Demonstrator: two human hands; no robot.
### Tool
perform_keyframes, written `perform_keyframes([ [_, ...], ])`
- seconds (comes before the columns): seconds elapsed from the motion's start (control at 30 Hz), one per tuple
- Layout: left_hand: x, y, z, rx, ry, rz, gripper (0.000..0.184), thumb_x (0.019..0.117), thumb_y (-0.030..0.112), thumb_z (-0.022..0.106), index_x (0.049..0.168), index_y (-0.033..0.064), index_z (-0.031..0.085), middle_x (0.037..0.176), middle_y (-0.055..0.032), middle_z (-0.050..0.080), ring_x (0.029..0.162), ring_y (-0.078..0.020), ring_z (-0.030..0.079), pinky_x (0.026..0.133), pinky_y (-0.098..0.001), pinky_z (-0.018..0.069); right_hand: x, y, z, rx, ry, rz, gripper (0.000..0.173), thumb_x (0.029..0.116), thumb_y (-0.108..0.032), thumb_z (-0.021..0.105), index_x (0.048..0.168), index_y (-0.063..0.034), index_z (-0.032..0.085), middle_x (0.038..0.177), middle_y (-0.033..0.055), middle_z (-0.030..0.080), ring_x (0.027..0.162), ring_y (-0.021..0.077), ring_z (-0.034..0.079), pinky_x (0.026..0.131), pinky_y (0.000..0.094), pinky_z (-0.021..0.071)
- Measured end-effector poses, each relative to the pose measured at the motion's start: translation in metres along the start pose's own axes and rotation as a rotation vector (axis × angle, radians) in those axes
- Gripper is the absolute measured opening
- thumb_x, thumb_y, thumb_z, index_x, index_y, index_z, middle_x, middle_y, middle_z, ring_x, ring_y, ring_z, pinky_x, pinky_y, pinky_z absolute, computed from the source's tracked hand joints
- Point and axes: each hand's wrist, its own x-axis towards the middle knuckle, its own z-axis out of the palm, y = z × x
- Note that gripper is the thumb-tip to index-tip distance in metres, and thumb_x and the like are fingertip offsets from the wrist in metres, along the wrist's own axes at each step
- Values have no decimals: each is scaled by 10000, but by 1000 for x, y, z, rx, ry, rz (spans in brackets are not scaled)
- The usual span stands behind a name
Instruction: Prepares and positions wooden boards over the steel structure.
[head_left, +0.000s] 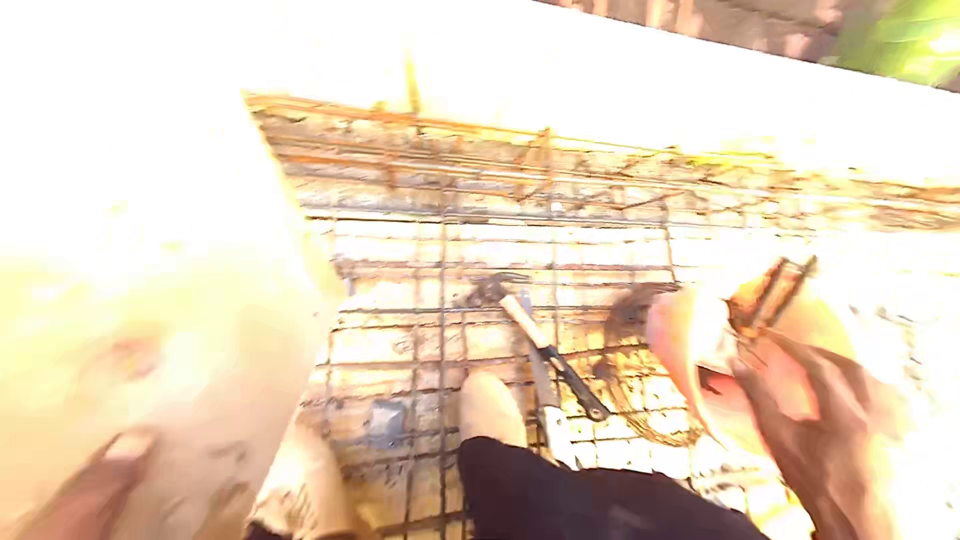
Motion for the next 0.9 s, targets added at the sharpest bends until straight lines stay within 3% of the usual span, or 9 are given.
perform_keyframes([
  [0.03, 0, -4, -1, 38, 120, -59, 426, 903, -39, 671, 1296, 17, 516, 1079, 76, 742, 1018, -55, 715, 909, -279, 612, 2, -4, 4, 51, 35, -60, 489, 970, -360, 685, 1287, 12, 660, 1208, 302, 636, 1124, 421, 618, 959, 562, 499],
  [0.1, -2, -11, 1, 134, 289, -100, 554, 845, -22, 704, 1322, -65, 427, 1074, 1, 708, 984, -85, 716, 878, -295, 629, 11, -38, 21, 233, 78, -225, 365, 981, -288, 694, 1170, 24, 667, 1059, 224, 677, 967, 253, 669, 851, 372, 568],
  [0.13, -2, -15, 1, 166, 322, -90, 589, 833, 26, 721, 1334, -73, 426, 1083, -25, 705, 976, -99, 718, 872, -302, 631, 15, -67, 33, 351, 21, -295, 288, 990, -252, 677, 1118, 7, 682, 1020, 180, 702, 922, 201, 692, 817, 342, 592],
  [0.23, -1, -14, 2, 201, 301, -43, 502, 843, 124, 735, 1288, 15, 529, 1052, 6, 730, 934, -91, 731, 825, -296, 644, 22, -164, 95, 505, -202, -517, 214, 1004, -245, 631, 1111, -109, 758, 1036, 77, 728, 919, 173, 709, 782, 363, 617],
  [0.37, -3, -8, 5, 237, 298, -48, 377, 853, 183, 735, 1209, 123, 625, 981, 44, 750, 855, -79, 741, 728, -275, 652, 17, -266, 166, 362, -582, -778, 302, 996, -175, 536, 1245, -175, 707, 1213, 53, 698, 898, 218, 729, 699, 423, 624],
  [0.5, -3, -2, 4, 247, 288, -81, 296, 873, 202, 718, 1159, 166, 650, 928, 53, 754, 801, -80, 742, 676, -266, 648, 12, -326, 192, -15, -907, -737, 496, 1002, -142, 492, 1498, -157, 501, 1454, 149, 554, 888, 340, 724, 723, 518, 600],
  [0.7, -6, -3, 2, 221, 275, -75, 226, 909, 205, 698, 1132, 177, 669, 913, 63, 753, 803, -63, 733, 686, -234, 634, 3, -355, 214, -207, -903, -688, 616, 1020, -140, 474, 1612, -107, 308, 1620, 211, 350, 870, 361, 719, 706, 487, 587],
  [0.8, -6, -3, 2, 214, 276, -83, 224, 914, 214, 701, 1134, 178, 673, 921, 56, 756, 809, -75, 737, 696, -247, 639, 2, -364, 218, -221, -912, -679, 617, 1033, -131, 466, 1618, -82, 277, 1585, 242, 375, 858, 368, 718, 707, 485, 593],
  [0.9, -6, -3, 1, 200, 278, -71, 228, 912, 194, 703, 1135, 171, 663, 915, 47, 754, 792, -84, 737, 682, -250, 641, 4, -373, 216, -242, -928, -656, 565, 1038, -116, 475, 1571, 0, 326, 1442, 290, 500, 862, 385, 718, 713, 489, 598],
])
